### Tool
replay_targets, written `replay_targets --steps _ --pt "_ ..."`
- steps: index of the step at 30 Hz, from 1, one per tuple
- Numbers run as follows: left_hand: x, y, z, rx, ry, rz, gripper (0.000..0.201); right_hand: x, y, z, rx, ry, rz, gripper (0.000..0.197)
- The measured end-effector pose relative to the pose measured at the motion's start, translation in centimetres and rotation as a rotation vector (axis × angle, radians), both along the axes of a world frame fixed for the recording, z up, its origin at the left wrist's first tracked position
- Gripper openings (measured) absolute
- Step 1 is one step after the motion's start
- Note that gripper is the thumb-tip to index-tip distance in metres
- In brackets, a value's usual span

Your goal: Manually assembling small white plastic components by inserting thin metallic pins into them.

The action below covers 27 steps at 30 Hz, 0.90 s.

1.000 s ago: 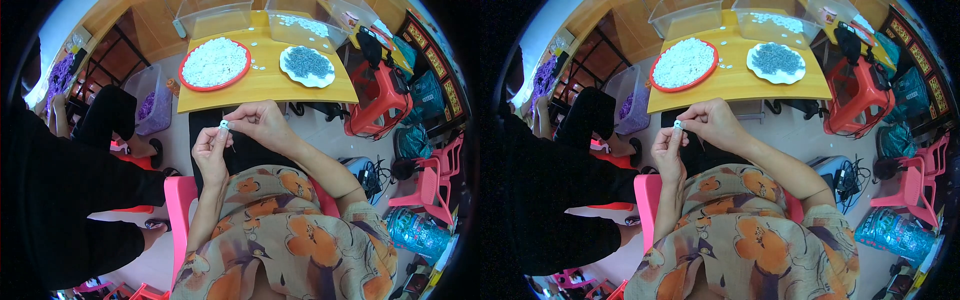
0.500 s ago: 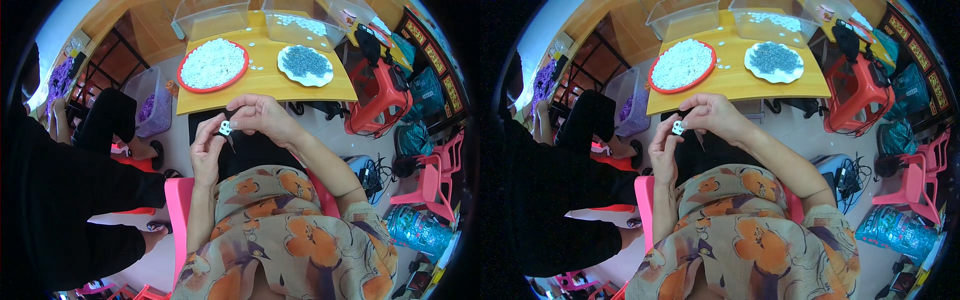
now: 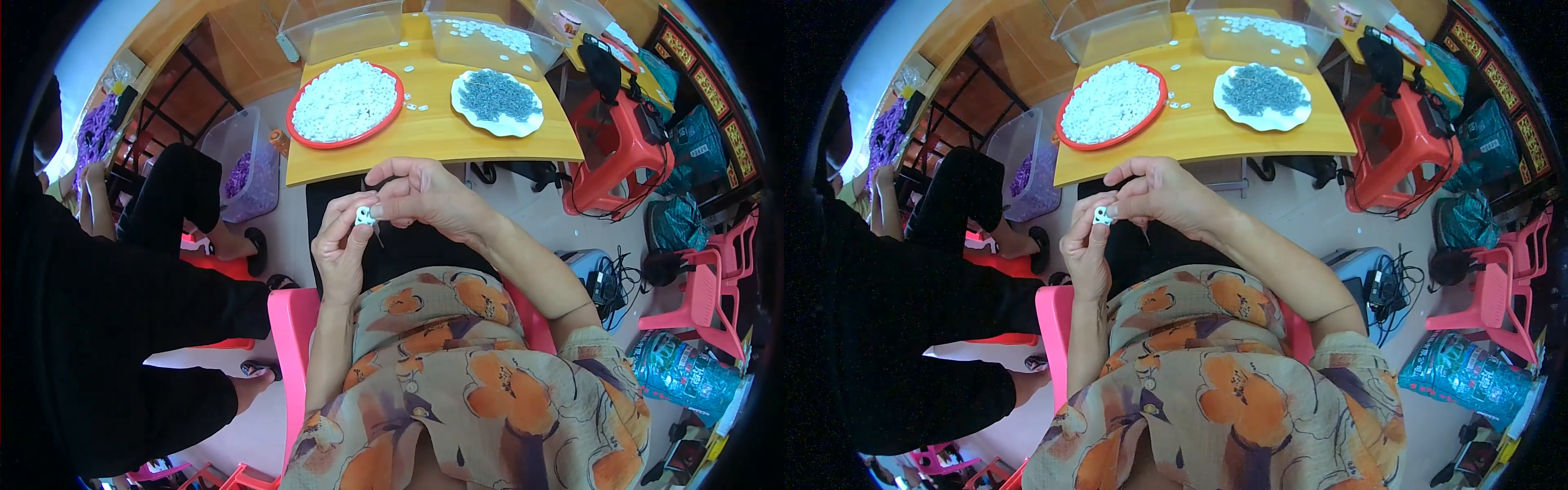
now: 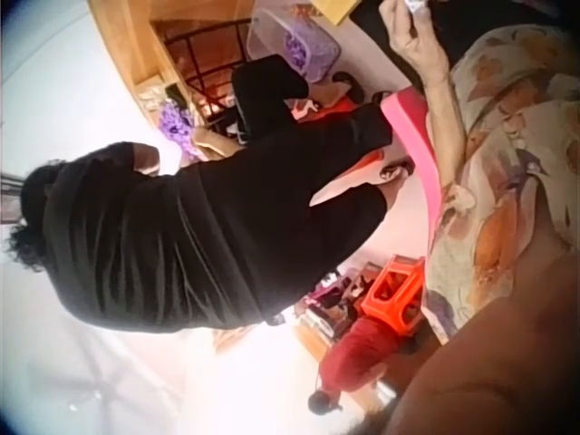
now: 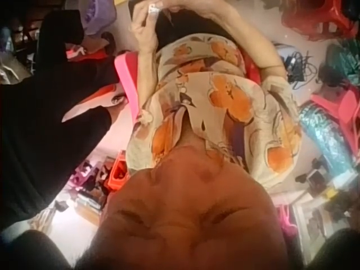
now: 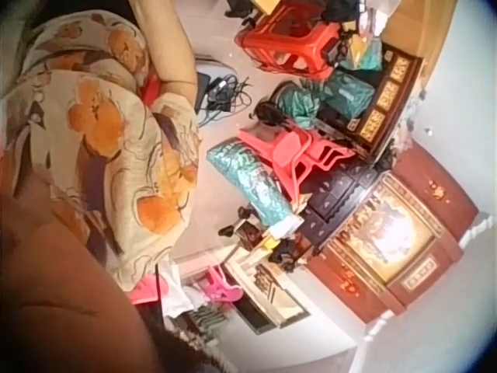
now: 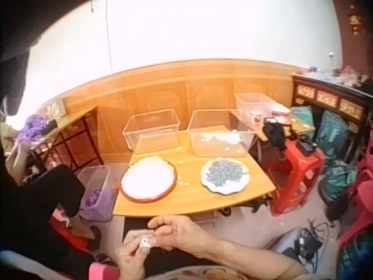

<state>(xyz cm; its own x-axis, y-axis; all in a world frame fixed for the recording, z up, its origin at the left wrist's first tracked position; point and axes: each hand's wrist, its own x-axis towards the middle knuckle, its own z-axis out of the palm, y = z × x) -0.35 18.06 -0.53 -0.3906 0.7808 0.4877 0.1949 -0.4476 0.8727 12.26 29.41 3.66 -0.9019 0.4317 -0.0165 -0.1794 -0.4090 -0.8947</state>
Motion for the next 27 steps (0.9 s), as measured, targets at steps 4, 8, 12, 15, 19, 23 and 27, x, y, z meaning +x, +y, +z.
replay_targets --steps 4,8,12,15,19,23,27 --pt "-0.3 -0.3 0.4 -0.009 -0.138 -0.107 0.030 0.0 0.1 0.3 0.020 -0.007 0.022 0.034" --pt "-1.0 -0.4 0.1 -0.014 -0.100 -0.157 0.029 0.1 0.1 0.3 0.030 -0.018 0.034 0.033" --pt "-0.9 -0.3 0.0 0.020 -0.128 -0.102 0.028 0.2 -0.3 0.9 0.323 -0.054 -0.025 0.028" --pt "-0.9 -0.2 -0.3 0.043 -0.225 -0.052 0.028 0.7 -0.5 1.3 0.958 -0.131 -0.057 0.025" --pt "-0.5 -0.4 0.2 0.055 -0.264 -0.055 0.028 0.3 -1.8 1.1 1.212 0.003 -0.174 0.022" --pt "-0.4 -0.9 0.3 0.040 -0.349 -0.089 0.030 0.1 -2.7 1.6 1.334 -0.044 -0.207 0.020" --pt "0.8 -1.2 1.0 0.052 -0.324 -0.079 0.035 -0.1 -3.2 1.0 1.505 0.062 -0.392 0.020"
